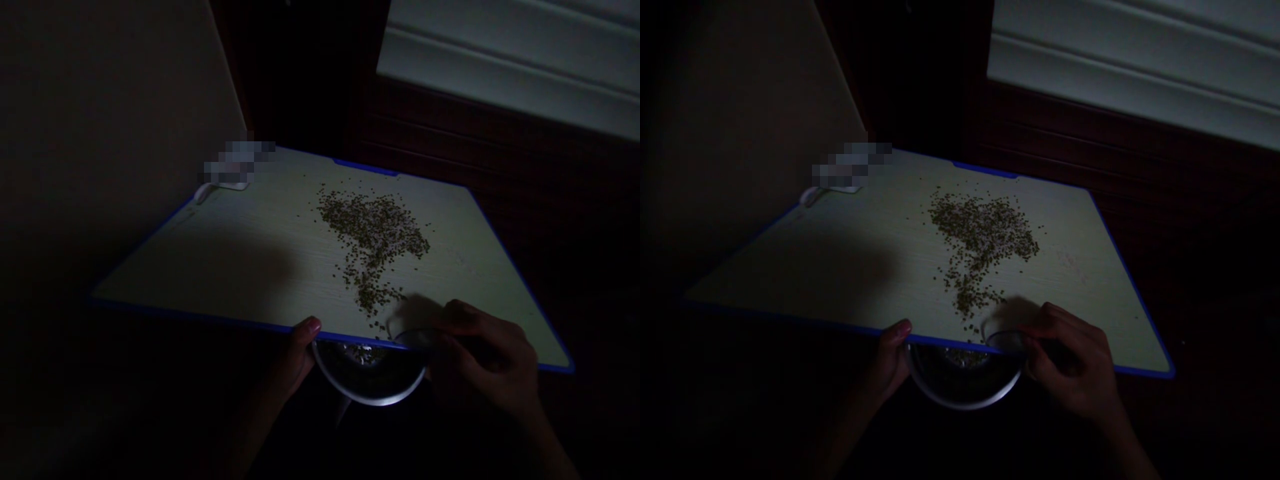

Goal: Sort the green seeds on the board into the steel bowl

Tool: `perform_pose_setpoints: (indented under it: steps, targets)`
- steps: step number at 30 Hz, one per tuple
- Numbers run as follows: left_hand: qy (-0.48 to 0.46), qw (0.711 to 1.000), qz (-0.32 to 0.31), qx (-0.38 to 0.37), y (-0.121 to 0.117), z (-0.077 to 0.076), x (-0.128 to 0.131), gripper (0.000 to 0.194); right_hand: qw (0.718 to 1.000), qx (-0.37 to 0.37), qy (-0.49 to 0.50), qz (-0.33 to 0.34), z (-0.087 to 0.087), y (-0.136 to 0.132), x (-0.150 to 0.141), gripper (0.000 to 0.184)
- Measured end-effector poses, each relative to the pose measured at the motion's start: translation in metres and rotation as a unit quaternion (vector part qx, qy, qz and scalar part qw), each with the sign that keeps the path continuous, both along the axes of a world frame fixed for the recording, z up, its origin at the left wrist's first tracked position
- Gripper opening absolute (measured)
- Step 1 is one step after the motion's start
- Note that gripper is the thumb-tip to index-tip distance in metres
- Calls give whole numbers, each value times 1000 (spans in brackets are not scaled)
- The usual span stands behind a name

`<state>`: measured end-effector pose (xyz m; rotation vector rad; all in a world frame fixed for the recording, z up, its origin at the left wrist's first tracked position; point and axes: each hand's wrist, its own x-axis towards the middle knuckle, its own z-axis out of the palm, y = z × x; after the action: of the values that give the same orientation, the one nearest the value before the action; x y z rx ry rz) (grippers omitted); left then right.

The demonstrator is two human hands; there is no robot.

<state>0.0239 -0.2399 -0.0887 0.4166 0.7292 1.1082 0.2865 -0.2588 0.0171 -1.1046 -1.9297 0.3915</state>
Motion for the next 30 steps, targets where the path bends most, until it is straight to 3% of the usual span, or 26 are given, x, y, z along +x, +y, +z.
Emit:
perform_pose_setpoints:
  steps: [6,13,17,26,30]
  targets:
    - [-33,999,13,7,-2,3,2,31,1000,6,-1,-10,2,0,-1,18]
    - [-41,999,14,6,-1,-2,0,41,998,-29,26,55,0,2,0,19]
    - [-36,999,11,9,-1,-4,-1,40,999,-15,12,43,2,4,-1,21]
    - [-30,998,60,1,-1,6,3,49,998,-21,-17,51,6,7,-5,25]
    - [-19,997,68,12,-1,2,3,48,998,-27,1,64,6,6,-4,23]
